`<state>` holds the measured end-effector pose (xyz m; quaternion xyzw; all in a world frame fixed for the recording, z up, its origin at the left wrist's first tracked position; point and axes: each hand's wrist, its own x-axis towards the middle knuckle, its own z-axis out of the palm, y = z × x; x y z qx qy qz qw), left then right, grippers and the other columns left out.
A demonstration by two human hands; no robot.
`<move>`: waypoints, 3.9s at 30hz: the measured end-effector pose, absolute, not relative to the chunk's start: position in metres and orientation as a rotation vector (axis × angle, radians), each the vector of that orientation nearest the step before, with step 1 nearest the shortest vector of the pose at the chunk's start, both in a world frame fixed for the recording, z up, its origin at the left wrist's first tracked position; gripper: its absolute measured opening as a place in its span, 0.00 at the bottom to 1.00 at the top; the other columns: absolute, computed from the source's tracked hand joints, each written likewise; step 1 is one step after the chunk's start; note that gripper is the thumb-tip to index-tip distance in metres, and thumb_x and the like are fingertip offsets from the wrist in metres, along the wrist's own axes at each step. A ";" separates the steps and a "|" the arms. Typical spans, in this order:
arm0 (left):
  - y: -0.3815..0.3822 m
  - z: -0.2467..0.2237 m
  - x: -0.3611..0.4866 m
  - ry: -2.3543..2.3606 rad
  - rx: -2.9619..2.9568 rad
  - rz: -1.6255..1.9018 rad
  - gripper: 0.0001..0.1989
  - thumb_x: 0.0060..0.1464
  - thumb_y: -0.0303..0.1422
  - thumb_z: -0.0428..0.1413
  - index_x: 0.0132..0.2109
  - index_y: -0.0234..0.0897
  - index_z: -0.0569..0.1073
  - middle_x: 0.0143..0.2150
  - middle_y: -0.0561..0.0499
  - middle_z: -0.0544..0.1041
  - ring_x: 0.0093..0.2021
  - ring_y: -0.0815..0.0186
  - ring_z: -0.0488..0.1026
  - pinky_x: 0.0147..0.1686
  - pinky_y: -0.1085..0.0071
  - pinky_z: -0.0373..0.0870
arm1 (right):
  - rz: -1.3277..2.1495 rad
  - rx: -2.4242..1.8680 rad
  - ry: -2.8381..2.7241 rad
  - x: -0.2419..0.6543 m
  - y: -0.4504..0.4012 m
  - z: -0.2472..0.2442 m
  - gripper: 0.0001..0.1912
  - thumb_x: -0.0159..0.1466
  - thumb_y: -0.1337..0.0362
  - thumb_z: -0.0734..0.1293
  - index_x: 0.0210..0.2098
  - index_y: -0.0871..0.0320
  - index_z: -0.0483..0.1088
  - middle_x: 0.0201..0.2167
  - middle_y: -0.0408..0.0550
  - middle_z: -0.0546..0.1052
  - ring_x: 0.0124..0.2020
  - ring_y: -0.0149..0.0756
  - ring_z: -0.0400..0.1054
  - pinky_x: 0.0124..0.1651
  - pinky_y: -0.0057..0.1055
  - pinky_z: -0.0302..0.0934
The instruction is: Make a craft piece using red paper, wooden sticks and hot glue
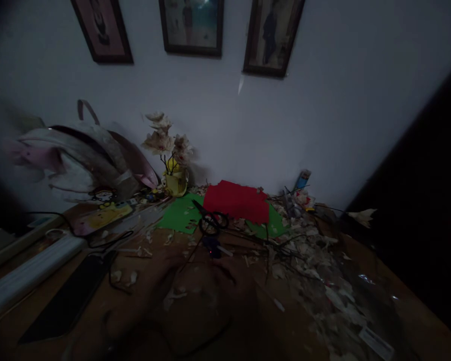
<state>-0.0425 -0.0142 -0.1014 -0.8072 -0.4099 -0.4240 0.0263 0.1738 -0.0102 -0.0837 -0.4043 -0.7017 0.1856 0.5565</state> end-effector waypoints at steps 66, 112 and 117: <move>-0.018 -0.106 -0.042 -1.144 -2.532 -1.274 0.14 0.57 0.22 0.44 0.45 0.40 0.68 0.39 0.48 0.74 0.40 0.65 0.70 0.37 0.70 0.66 | 0.691 -0.826 -1.614 0.175 -0.008 -0.088 0.04 0.53 0.69 0.68 0.26 0.55 0.75 0.26 0.45 0.77 0.29 0.33 0.71 0.31 0.26 0.64; -0.021 -0.092 -0.039 -1.105 -2.440 -1.241 0.14 0.55 0.20 0.45 0.43 0.38 0.69 0.37 0.48 0.75 0.37 0.66 0.71 0.34 0.72 0.67 | 0.745 -0.975 -1.585 0.172 -0.015 -0.075 0.05 0.53 0.66 0.67 0.31 0.54 0.73 0.28 0.45 0.77 0.30 0.33 0.71 0.32 0.26 0.65; -0.020 -0.092 -0.038 -1.083 -2.428 -1.247 0.13 0.55 0.21 0.45 0.42 0.39 0.69 0.37 0.47 0.75 0.38 0.65 0.71 0.35 0.71 0.67 | 0.849 -1.011 -1.555 0.170 -0.017 -0.074 0.03 0.53 0.66 0.67 0.28 0.55 0.74 0.26 0.44 0.77 0.28 0.33 0.71 0.30 0.24 0.65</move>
